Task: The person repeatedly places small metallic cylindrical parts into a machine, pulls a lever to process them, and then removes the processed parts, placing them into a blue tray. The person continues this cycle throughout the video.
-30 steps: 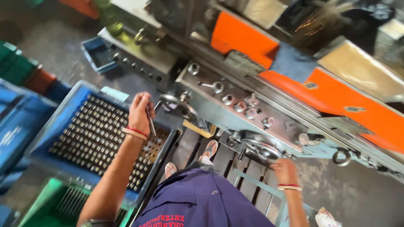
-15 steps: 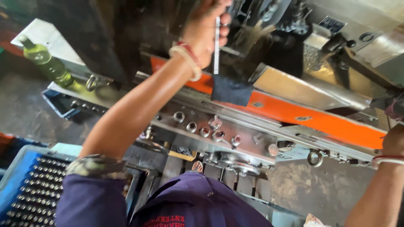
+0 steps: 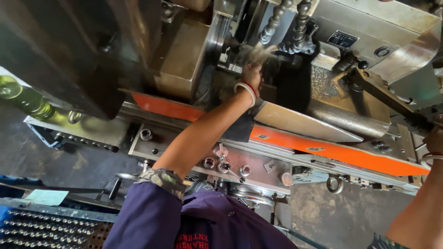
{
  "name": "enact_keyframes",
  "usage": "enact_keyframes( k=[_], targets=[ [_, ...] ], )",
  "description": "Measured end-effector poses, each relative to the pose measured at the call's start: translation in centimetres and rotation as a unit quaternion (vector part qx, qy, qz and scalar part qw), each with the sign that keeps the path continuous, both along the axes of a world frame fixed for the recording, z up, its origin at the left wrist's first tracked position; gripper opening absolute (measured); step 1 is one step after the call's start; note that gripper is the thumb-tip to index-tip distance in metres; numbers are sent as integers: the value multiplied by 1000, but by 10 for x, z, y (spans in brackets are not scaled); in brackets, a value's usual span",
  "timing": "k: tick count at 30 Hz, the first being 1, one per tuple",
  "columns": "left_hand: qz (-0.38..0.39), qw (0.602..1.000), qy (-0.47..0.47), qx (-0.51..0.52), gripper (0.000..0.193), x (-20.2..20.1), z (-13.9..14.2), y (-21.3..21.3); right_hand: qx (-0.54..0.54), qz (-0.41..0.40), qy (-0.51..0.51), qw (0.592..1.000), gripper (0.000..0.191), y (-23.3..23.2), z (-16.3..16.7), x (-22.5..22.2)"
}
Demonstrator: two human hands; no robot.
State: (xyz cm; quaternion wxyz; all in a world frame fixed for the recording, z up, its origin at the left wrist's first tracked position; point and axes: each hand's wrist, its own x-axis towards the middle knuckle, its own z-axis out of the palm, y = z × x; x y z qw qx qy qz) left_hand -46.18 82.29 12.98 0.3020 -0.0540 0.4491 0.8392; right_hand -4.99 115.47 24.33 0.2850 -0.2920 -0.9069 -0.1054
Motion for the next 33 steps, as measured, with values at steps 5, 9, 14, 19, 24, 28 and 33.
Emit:
enact_keyframes(
  k=[5, 9, 14, 19, 24, 28, 33],
  targets=[
    [-3, 998, 49, -33, 15, 0, -2, -26, 8, 6, -5, 1000, 23, 8, -8, -2],
    [4, 997, 22, -67, 17, -1, -3, -30, 16, 15, -4, 1000, 25, 8, -8, -4],
    [24, 1000, 9, 2, 10, -15, 0, -4, 32, 26, 4, 999, 27, -1, 3, -7],
    [13, 1000, -10, -22, 14, -49, 30, 30, 52, -20, 10, 998, 37, -17, 20, -12],
    [27, 984, -175, -1, 24, -72, 48, 54, 14, -145, -73, 987, 62, -18, 26, -10],
    [112, 986, -123, -30, 27, -80, 43, 71, 33, -152, -85, 984, 62, 6, 13, 3],
    [127, 978, -135, 91, 24, -92, 32, 87, 35, -170, -86, 981, 61, 33, -4, 13]
  ],
)
